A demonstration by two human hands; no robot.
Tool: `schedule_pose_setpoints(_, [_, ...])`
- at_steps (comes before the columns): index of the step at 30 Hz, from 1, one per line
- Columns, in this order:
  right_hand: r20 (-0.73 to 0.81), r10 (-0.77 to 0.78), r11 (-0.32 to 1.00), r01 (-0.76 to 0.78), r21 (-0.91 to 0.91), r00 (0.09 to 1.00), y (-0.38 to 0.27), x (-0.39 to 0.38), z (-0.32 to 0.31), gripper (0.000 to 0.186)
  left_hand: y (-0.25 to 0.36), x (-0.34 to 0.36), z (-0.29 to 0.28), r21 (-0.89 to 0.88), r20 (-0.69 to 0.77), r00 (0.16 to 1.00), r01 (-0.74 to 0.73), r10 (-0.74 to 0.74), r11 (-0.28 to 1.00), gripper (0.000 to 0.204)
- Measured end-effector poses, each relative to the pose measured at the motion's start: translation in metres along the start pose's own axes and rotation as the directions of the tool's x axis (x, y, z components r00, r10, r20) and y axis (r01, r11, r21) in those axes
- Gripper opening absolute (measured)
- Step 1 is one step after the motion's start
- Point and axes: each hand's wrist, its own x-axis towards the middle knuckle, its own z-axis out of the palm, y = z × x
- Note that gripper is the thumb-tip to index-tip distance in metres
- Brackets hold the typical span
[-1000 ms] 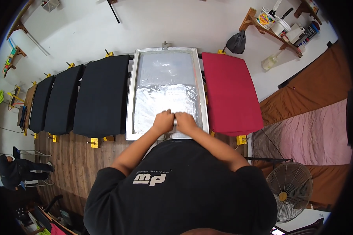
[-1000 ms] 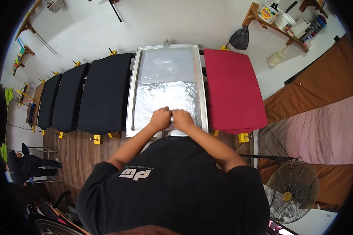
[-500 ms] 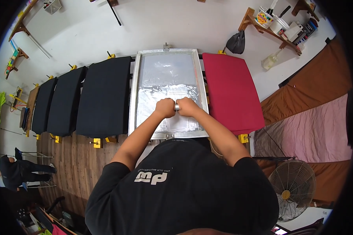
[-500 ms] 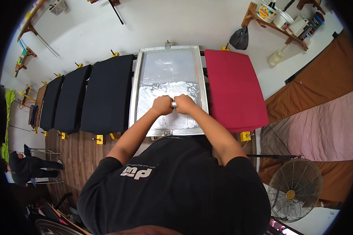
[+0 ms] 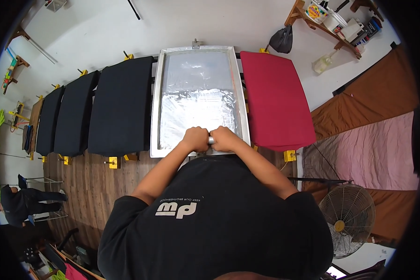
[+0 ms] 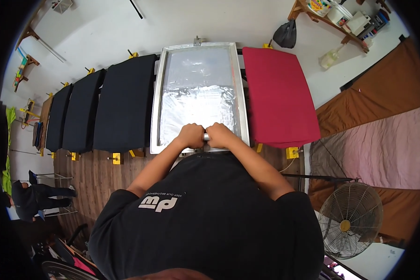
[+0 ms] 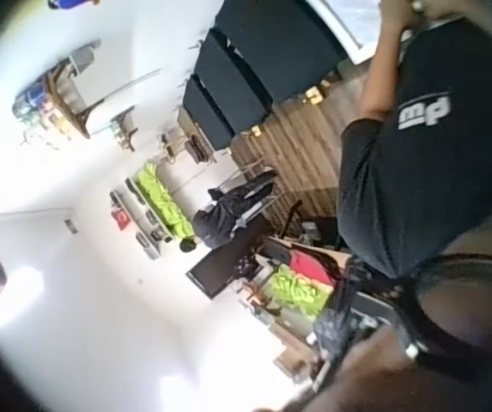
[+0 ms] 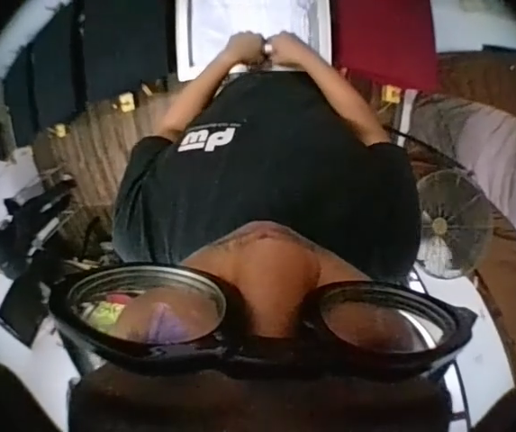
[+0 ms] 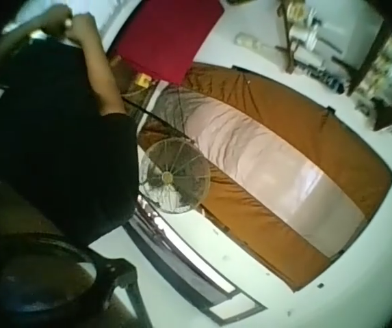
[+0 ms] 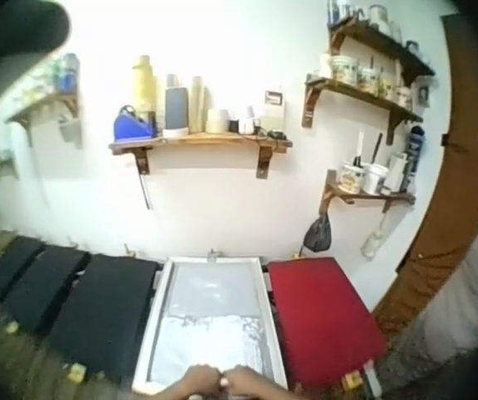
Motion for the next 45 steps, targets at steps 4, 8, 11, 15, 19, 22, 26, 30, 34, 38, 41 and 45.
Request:
schedule_pose_setpoints(4, [0.005,-0.041,0.999,0.04,0.009,0.999,0.002,0.002,-0.005,0.03,0.001,-0.003,-0.004,-0.027,0.004,0.999,0.032,-0.032,0.999,0.024])
schedule_pose_setpoints(8, [0.089,-0.076,0.997,0.079,-0.025,0.993,0.013,0.025,-0.025,0.032,-0.008,0.013,-0.029,-0.072,0.109,0.993,0.059,-0.051,0.996,0.033])
schedule_pose_setpoints(11, [-0.085,-0.025,1.0,0.024,-0.021,0.996,0.02,0.04,-0.033,0.027,-0.016,0.03,-0.038,-0.082,-0.029,0.992,0.122,-0.124,0.989,0.027])
schedule_pose_setpoints(15, [-0.277,0.057,0.998,-0.056,0.009,0.959,0.016,0.037,-0.013,0.02,-0.017,0.031,-0.008,0.005,-0.288,0.957,0.023,-0.021,1.0,0.019])
schedule_pose_setpoints(19, [-0.3,-0.01,0.994,-0.022,-0.104,0.954,-0.007,-0.002,0.023,0.02,-0.003,-0.006,0.031,-0.016,-0.405,0.911,-0.091,0.077,0.996,0.014])
schedule_pose_setpoints(22, [-0.228,-0.039,0.997,0.024,-0.069,0.973,-0.014,-0.022,0.023,0.023,0.009,-0.026,0.033,-0.024,-0.355,0.93,-0.107,0.091,0.994,0.017])
schedule_pose_setpoints(26, [0.03,0.033,0.999,-0.033,0.009,0.999,0.0,-0.004,-0.008,0.028,0.0,-0.009,0.004,-0.066,-0.041,0.999,0.03,-0.033,0.997,0.022])
schedule_pose_setpoints(30, [-0.123,0.061,0.997,-0.065,-0.028,0.99,0.016,0.033,-0.028,0.023,-0.015,0.03,-0.02,-0.087,-0.155,0.982,0.096,-0.109,0.992,0.022])
schedule_pose_setpoints(34, [-0.186,0.062,0.996,-0.072,-0.047,0.981,0.023,0.054,-0.032,0.024,-0.02,0.052,-0.025,0.0,-0.207,0.974,0.096,-0.093,0.995,0.018])
schedule_pose_setpoints(38, [-0.061,0.041,0.997,-0.045,-0.068,0.997,0.021,0.043,-0.026,0.024,-0.018,0.042,-0.019,0.005,-0.079,0.994,0.074,-0.074,0.997,0.021])
schedule_pose_setpoints(41, [-0.006,0.018,0.998,-0.018,-0.062,1.0,0.008,0.018,-0.009,0.024,-0.008,0.015,-0.004,0.015,-0.041,0.999,0.002,-0.001,1.0,0.023])
schedule_pose_setpoints(45, [-0.001,0.013,0.999,-0.013,-0.033,1.0,-0.003,-0.001,0.005,0.025,0.002,-0.01,0.004,-0.024,-0.046,0.999,-0.016,0.015,1.0,0.022])
